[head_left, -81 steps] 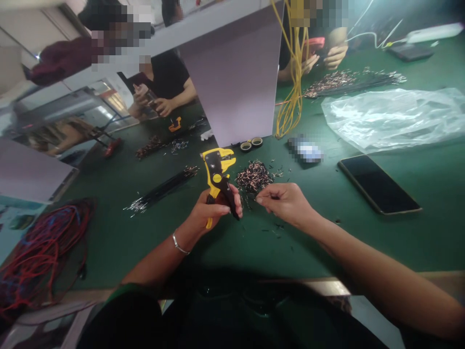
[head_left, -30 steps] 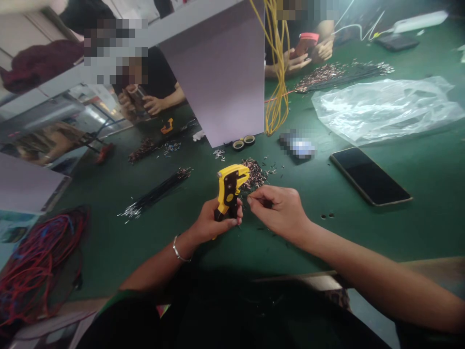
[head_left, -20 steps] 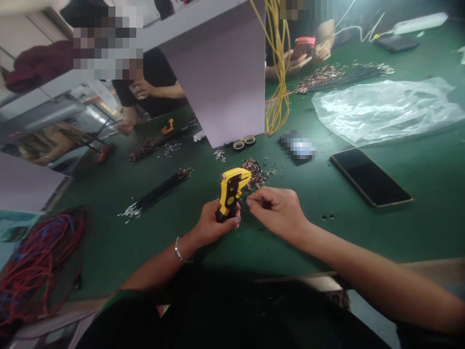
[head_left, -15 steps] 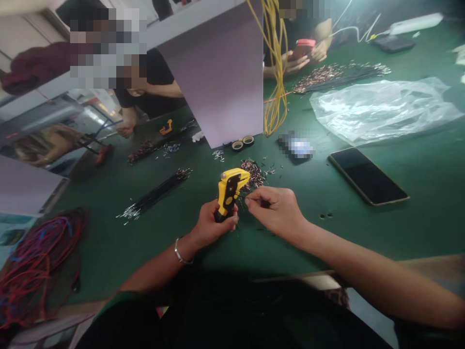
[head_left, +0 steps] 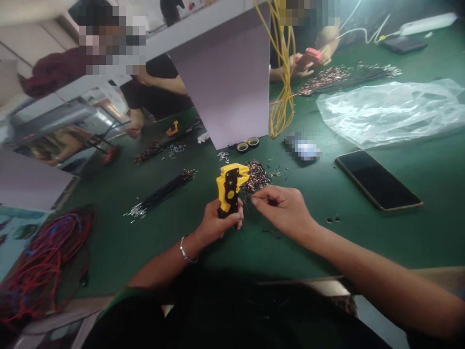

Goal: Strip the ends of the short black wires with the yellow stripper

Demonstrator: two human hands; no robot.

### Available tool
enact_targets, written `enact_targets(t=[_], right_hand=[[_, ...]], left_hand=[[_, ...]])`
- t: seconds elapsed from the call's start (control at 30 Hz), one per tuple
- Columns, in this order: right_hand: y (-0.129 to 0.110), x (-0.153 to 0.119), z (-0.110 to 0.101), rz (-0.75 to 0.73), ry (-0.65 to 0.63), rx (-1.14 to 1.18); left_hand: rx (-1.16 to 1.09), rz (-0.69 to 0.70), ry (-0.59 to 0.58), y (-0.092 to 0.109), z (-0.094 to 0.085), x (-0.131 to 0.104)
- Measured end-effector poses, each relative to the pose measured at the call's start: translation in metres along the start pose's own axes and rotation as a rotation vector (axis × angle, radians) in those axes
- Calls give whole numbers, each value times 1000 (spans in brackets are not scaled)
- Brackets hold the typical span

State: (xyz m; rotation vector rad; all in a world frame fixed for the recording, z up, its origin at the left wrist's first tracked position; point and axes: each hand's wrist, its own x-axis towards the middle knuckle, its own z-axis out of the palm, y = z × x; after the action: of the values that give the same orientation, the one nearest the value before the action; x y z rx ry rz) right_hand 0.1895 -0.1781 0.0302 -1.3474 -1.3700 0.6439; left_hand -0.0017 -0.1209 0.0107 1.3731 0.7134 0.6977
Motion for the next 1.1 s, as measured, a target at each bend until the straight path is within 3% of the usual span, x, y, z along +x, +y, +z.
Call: enact_targets(t=[0.23, 0.5, 0.77, 1.1], right_hand=[[7, 15, -11, 169, 50, 217], [16, 22, -19, 148, -2, 265], [11, 21, -24, 91, -53, 219], [12, 20, -27, 20, -61, 163]], left_hand=[[-236, -61, -178, 12, -9, 8], [-285, -160, -394, 11, -18, 7], [-292, -213, -425, 15, -16, 6], [-210, -177, -405, 19, -16, 2]])
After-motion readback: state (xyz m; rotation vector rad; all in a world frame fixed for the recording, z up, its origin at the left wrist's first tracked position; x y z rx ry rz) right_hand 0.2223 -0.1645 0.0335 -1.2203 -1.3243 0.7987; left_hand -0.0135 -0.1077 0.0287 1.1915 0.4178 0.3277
